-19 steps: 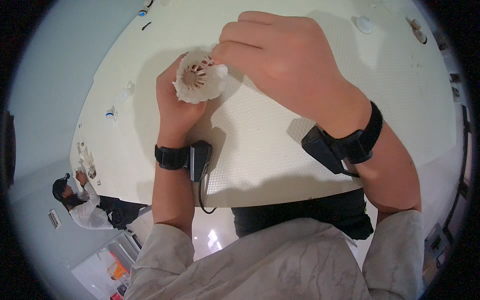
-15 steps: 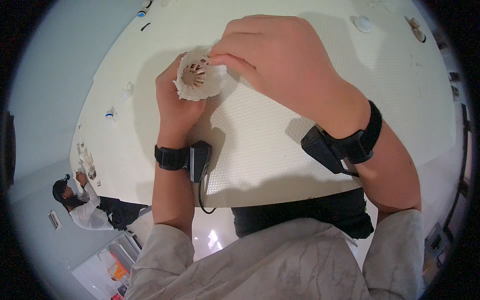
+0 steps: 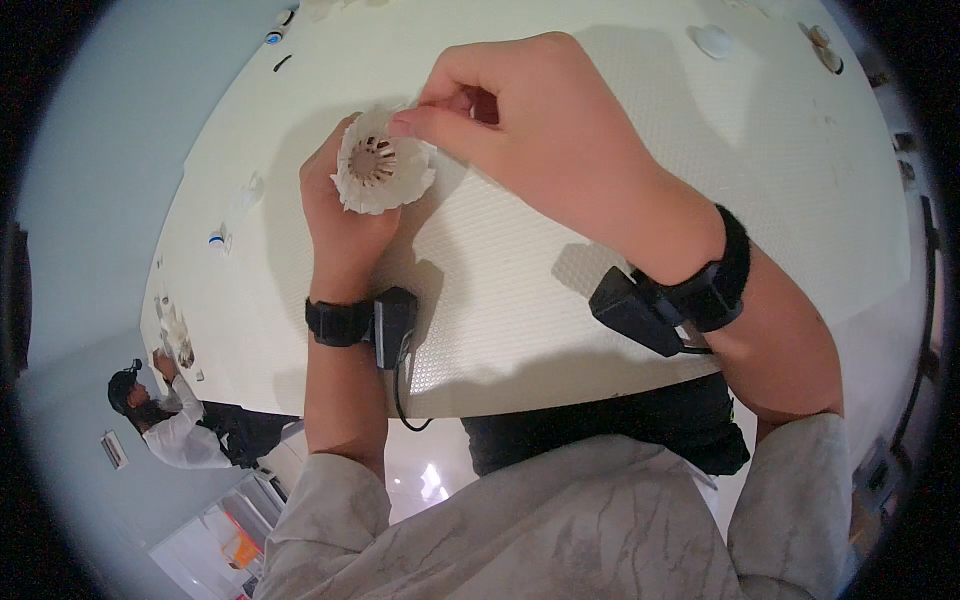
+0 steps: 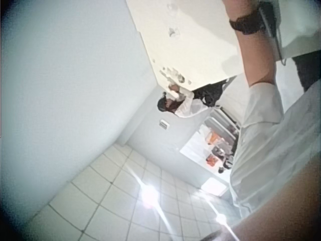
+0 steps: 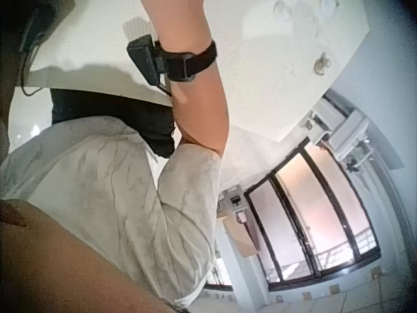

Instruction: The recorder is assembling and inspecting shuttlecocks at a table.

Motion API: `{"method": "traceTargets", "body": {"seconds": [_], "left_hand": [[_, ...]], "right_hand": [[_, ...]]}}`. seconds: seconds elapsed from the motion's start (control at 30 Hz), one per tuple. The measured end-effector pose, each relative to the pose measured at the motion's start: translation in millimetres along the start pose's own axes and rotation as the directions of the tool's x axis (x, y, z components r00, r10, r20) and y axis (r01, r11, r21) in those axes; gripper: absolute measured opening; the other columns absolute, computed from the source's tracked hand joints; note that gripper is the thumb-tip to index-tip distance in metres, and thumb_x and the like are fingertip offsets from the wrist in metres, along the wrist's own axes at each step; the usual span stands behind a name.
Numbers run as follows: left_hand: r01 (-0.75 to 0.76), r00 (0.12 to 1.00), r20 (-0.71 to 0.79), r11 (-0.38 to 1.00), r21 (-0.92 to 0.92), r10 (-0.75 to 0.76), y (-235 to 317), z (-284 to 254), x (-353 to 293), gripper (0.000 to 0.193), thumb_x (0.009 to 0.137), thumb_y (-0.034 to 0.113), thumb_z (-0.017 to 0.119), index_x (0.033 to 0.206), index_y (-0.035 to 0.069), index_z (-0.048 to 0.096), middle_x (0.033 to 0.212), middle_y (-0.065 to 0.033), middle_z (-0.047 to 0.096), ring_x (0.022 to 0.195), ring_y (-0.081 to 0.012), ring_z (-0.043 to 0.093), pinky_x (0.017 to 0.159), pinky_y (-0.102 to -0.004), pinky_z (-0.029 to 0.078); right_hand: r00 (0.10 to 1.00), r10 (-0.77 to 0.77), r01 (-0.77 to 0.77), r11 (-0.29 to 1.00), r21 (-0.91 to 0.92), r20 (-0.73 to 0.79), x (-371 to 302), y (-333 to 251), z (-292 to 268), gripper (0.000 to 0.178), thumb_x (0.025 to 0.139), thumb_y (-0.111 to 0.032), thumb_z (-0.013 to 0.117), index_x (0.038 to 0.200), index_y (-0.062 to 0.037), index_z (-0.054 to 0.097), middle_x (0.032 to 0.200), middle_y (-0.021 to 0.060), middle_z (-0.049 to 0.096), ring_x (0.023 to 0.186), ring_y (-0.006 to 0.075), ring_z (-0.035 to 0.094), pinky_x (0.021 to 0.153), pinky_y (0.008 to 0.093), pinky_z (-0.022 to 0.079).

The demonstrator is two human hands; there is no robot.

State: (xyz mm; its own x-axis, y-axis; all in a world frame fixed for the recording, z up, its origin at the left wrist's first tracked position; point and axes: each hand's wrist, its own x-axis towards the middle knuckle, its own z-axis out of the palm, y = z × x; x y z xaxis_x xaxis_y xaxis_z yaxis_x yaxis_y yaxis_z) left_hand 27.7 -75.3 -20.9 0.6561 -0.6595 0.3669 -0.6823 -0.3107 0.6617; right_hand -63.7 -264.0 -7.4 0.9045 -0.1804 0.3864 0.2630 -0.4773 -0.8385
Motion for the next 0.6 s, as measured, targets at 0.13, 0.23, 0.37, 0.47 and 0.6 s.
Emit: {"method": "traceTargets", "body": {"seconds": [0.13,0.23,0.37,0.47,0.6], "left_hand": [[-0.088,0.995,-0.044,0.995,-0.043,0.086,-1,5,3,0.030,0.067,0.007,0.078,0.093,0.002,0.065,0.076,-0.0075,0.063,0.063,-0.0189,0.059,0.061,-0.0273,0.048],[-0.094,0.995,-0.031,0.995,-0.021,0.093,4,2,0,0.028,0.068,0.007,0.076,0.093,0.002,0.065,0.077,-0.0083,0.064,0.065,-0.0199,0.061,0.062,-0.0278,0.049],[0.004,1.000,0.022,1.000,-0.020,-0.003,2,1,-4,0.029,0.076,0.004,0.069,0.104,-0.002,0.065,0.092,-0.0066,0.070,0.084,-0.0141,0.064,0.078,-0.0282,0.051],[0.008,1.000,0.030,1.000,-0.025,-0.007,3,0,-2,0.030,0.078,0.005,0.069,0.106,-0.002,0.065,0.094,-0.0066,0.070,0.086,-0.0142,0.065,0.079,-0.0286,0.051],[-0.002,0.999,0.045,1.000,0.020,0.001,3,0,-4,0.029,0.078,0.006,0.070,0.107,-0.001,0.066,0.097,-0.0074,0.071,0.088,-0.0145,0.066,0.080,-0.0291,0.052]], "right_hand": [[0.999,0.025,-0.024,1.000,0.017,-0.030,0,-1,4,0.015,0.088,-0.016,0.074,0.086,-0.0013,0.071,0.062,0.0005,0.057,0.056,0.0055,0.043,0.051,0.0230,0.034],[0.998,0.028,-0.027,1.000,0.013,-0.055,-2,-2,5,0.019,0.086,-0.019,0.076,0.084,-0.0011,0.070,0.062,0.0012,0.057,0.055,0.0058,0.043,0.050,0.0237,0.033],[1.000,0.011,-0.012,1.000,-0.011,-0.024,-3,-6,5,0.021,0.084,-0.021,0.077,0.082,-0.0011,0.069,0.064,0.0025,0.060,0.054,0.0083,0.045,0.049,0.0248,0.035],[0.994,-0.075,0.073,0.997,-0.028,-0.083,-6,-2,11,0.019,0.083,-0.018,0.075,0.081,-0.0011,0.068,0.066,0.0040,0.062,0.053,0.0115,0.047,0.049,0.0258,0.038],[0.991,-0.051,0.041,0.996,-0.085,-0.121,-9,-5,12,0.011,0.083,-0.011,0.071,0.081,-0.0013,0.065,0.068,0.0049,0.064,0.053,0.0140,0.049,0.050,0.0267,0.040]]}}
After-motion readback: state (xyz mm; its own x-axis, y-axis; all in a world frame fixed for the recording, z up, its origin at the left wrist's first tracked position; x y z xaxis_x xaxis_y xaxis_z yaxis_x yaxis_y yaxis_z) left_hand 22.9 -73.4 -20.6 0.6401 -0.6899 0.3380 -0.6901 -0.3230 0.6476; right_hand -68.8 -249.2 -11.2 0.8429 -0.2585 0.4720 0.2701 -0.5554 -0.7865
